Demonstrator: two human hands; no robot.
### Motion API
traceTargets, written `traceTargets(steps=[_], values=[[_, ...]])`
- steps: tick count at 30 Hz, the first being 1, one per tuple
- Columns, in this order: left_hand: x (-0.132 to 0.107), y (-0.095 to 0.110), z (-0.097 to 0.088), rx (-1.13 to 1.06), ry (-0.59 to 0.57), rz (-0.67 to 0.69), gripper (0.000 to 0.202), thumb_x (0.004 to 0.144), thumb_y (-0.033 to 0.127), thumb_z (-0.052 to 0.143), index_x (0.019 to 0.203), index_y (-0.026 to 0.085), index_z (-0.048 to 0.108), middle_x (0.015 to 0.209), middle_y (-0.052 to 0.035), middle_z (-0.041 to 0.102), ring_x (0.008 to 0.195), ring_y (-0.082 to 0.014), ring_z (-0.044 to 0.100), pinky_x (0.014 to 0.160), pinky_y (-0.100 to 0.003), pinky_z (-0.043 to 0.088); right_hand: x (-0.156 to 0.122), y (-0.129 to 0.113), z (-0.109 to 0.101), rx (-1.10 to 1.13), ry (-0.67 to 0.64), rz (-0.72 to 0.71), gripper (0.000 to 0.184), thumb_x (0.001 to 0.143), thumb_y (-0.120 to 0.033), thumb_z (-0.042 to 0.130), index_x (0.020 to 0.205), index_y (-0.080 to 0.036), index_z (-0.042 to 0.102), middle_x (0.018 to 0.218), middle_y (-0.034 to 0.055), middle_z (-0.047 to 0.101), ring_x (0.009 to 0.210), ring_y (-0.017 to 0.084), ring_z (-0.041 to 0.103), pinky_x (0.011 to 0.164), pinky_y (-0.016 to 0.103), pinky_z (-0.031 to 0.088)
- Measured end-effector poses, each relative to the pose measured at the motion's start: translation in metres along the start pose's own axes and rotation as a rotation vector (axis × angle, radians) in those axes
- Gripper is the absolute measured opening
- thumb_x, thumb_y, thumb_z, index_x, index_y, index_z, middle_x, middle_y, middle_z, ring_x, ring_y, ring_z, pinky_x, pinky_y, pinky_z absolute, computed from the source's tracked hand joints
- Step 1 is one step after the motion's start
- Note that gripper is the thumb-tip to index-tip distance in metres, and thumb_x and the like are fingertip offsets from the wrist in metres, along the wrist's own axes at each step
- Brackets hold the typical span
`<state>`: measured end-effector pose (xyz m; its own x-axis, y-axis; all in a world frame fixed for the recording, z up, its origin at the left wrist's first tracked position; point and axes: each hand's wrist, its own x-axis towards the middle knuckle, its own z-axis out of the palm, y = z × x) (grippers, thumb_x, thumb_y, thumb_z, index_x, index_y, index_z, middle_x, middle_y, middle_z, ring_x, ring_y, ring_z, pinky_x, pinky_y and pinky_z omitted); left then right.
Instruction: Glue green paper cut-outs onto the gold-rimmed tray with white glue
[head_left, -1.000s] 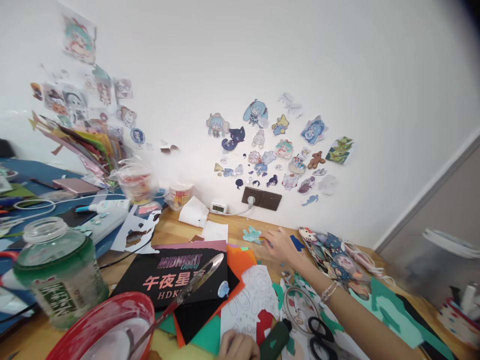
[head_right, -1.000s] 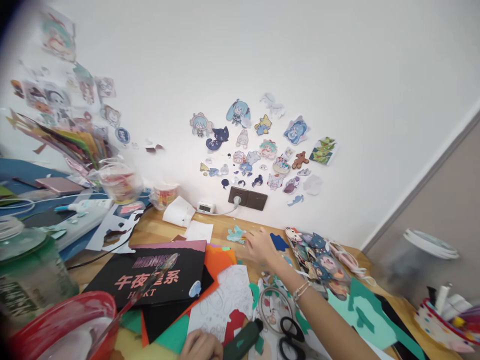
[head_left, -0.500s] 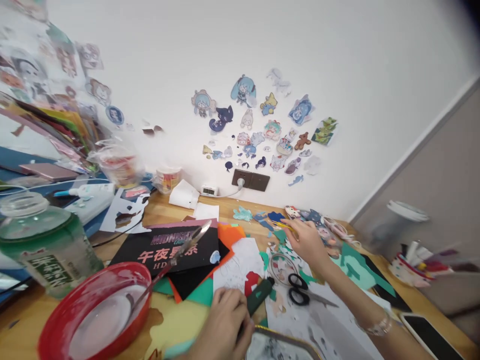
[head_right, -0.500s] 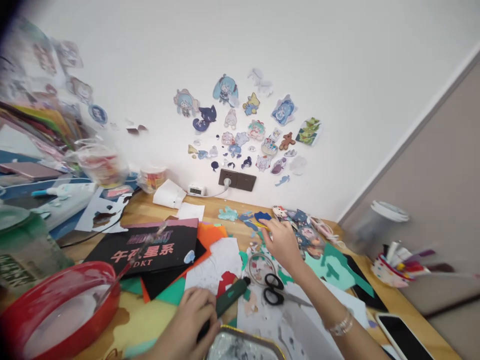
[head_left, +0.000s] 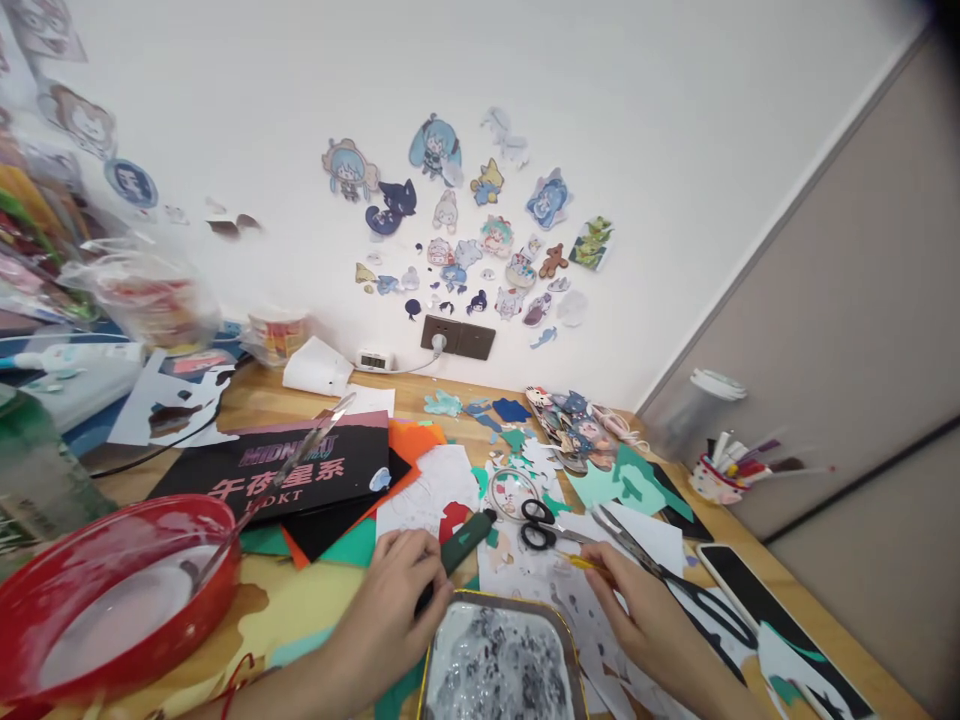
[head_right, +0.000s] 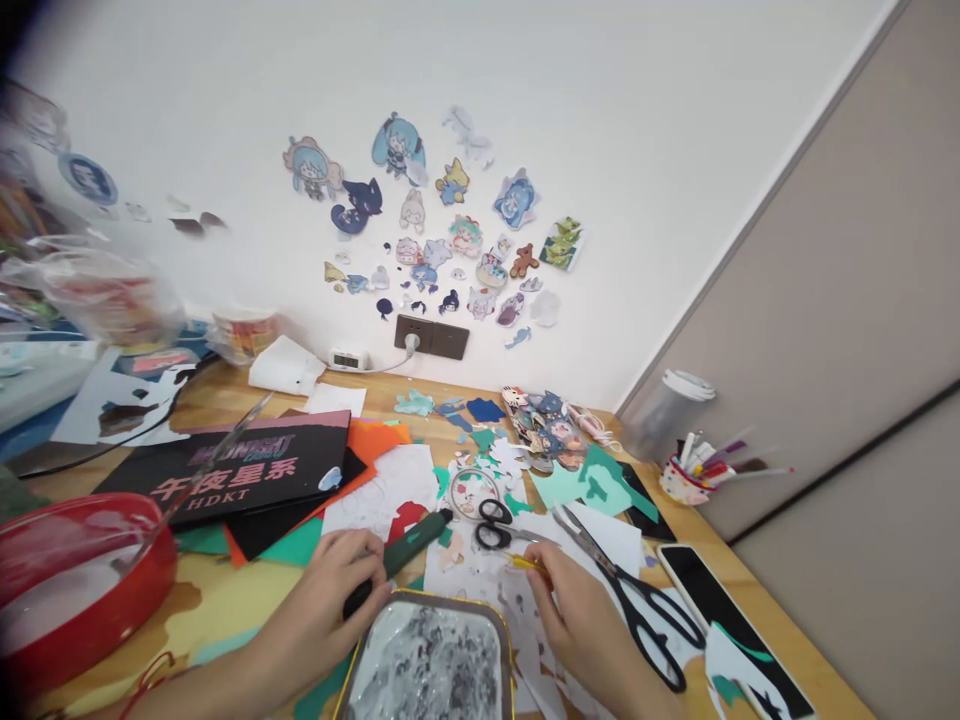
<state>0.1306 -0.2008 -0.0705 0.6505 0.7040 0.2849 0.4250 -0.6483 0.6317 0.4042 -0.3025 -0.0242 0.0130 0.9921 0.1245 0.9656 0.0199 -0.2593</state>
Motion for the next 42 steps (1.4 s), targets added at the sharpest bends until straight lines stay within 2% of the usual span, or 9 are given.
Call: traceTargets(steps=[5, 10, 14, 20, 24, 28, 31, 36, 42], values=[[-0.001, -0.001, 0.001, -0.002, -0.012, -0.004, 0.025, 0.091, 0.027, 0.036, 0.074, 0.017, 0.05, 0.09, -0.0045, 0.049, 0.092, -0.0213, 0.044, 0.085, -0.041, 0.033, 0.056, 0.021, 0.007, -0.114, 0.021, 0.19, 0.029, 0.096, -0.038, 0.037, 0.092, -0.014, 0.051, 0.072, 0.0007, 0.057, 0.064, 0.014, 0.056, 0.06, 0.029, 0.047], [-0.001, 0.0, 0.001, -0.007, -0.009, -0.003, 0.024, 0.091, 0.026, 0.035, 0.074, 0.017, 0.05, 0.091, -0.0049, 0.049, 0.092, -0.0214, 0.044, 0.085, -0.041, 0.034, 0.145, 0.034, 0.014, -0.217, -0.027, 0.175, 0.026, 0.09, -0.033, 0.054, 0.106, -0.014, 0.056, 0.102, 0.0057, 0.059, 0.088, 0.017, 0.059, 0.078, 0.037, 0.05], [0.0, 0.001, 0.0, -0.011, 0.002, 0.003, 0.022, 0.09, 0.023, 0.036, 0.073, 0.016, 0.049, 0.09, -0.0049, 0.05, 0.091, -0.0207, 0.044, 0.085, -0.04, 0.035, 0.178, 0.033, 0.024, -0.267, -0.074, 0.124, 0.027, 0.09, -0.033, 0.055, 0.108, -0.014, 0.056, 0.106, 0.0065, 0.059, 0.092, 0.018, 0.059, 0.08, 0.038, 0.051], [0.0, -0.005, 0.006, -0.069, 0.039, 0.006, 0.021, 0.091, 0.026, 0.034, 0.079, 0.018, 0.048, 0.088, -0.0053, 0.051, 0.088, -0.0204, 0.045, 0.083, -0.038, 0.035, 0.179, 0.033, 0.017, -0.304, 0.093, 0.179, 0.024, 0.091, -0.034, 0.053, 0.103, -0.013, 0.058, 0.098, 0.0051, 0.06, 0.084, 0.016, 0.06, 0.075, 0.035, 0.051], [0.003, -0.009, 0.007, -0.168, 0.091, 0.003, 0.022, 0.093, 0.03, 0.031, 0.08, 0.019, 0.047, 0.084, -0.0046, 0.052, 0.083, -0.0188, 0.045, 0.082, -0.037, 0.034, 0.175, 0.025, -0.019, -0.272, 0.326, 0.241, 0.025, 0.091, -0.037, 0.051, 0.096, -0.013, 0.058, 0.086, 0.0022, 0.059, 0.073, 0.013, 0.058, 0.068, 0.031, 0.05], [0.008, -0.008, 0.0, -0.29, 0.054, -0.013, 0.036, 0.093, 0.036, 0.028, 0.068, 0.018, 0.046, 0.08, -0.0052, 0.051, 0.083, -0.0199, 0.045, 0.084, -0.038, 0.03, 0.168, 0.009, -0.058, -0.213, 0.549, 0.243, 0.027, 0.09, -0.04, 0.051, 0.086, -0.014, 0.056, 0.074, -0.0011, 0.055, 0.063, 0.011, 0.053, 0.063, 0.028, 0.046], [0.016, -0.001, -0.009, -0.345, 0.08, -0.051, 0.04, 0.092, 0.041, 0.028, 0.065, 0.017, 0.046, 0.079, -0.0057, 0.051, 0.082, -0.0204, 0.046, 0.082, -0.038, 0.031, 0.165, -0.003, -0.073, -0.167, 0.68, 0.224, 0.025, 0.089, -0.039, 0.052, 0.082, -0.015, 0.054, 0.068, -0.003, 0.05, 0.058, 0.01, 0.047, 0.061, 0.027, 0.042], [0.048, 0.013, -0.028, -0.542, 0.139, -0.197, 0.033, 0.083, 0.048, 0.041, 0.079, 0.017, 0.053, 0.084, -0.0059, 0.056, 0.082, -0.0194, 0.051, 0.077, -0.034, 0.037, 0.163, -0.028, -0.063, -0.027, 0.745, 0.067, 0.022, 0.085, -0.034, 0.053, 0.072, -0.016, 0.051, 0.065, -0.0031, 0.049, 0.061, 0.012, 0.046, 0.063, 0.027, 0.038], [0.09, 0.024, -0.046, -0.856, 0.165, -0.358, 0.053, 0.077, 0.058, 0.04, 0.1, 0.011, 0.051, 0.092, -0.0121, 0.061, 0.078, -0.0175, 0.061, 0.069, -0.03, 0.046, 0.151, -0.073, -0.026, 0.274, 0.663, -0.151, 0.021, 0.082, -0.033, 0.051, 0.066, -0.02, 0.047, 0.059, -0.0026, 0.052, 0.053, 0.012, 0.048, 0.059, 0.025, 0.037]])
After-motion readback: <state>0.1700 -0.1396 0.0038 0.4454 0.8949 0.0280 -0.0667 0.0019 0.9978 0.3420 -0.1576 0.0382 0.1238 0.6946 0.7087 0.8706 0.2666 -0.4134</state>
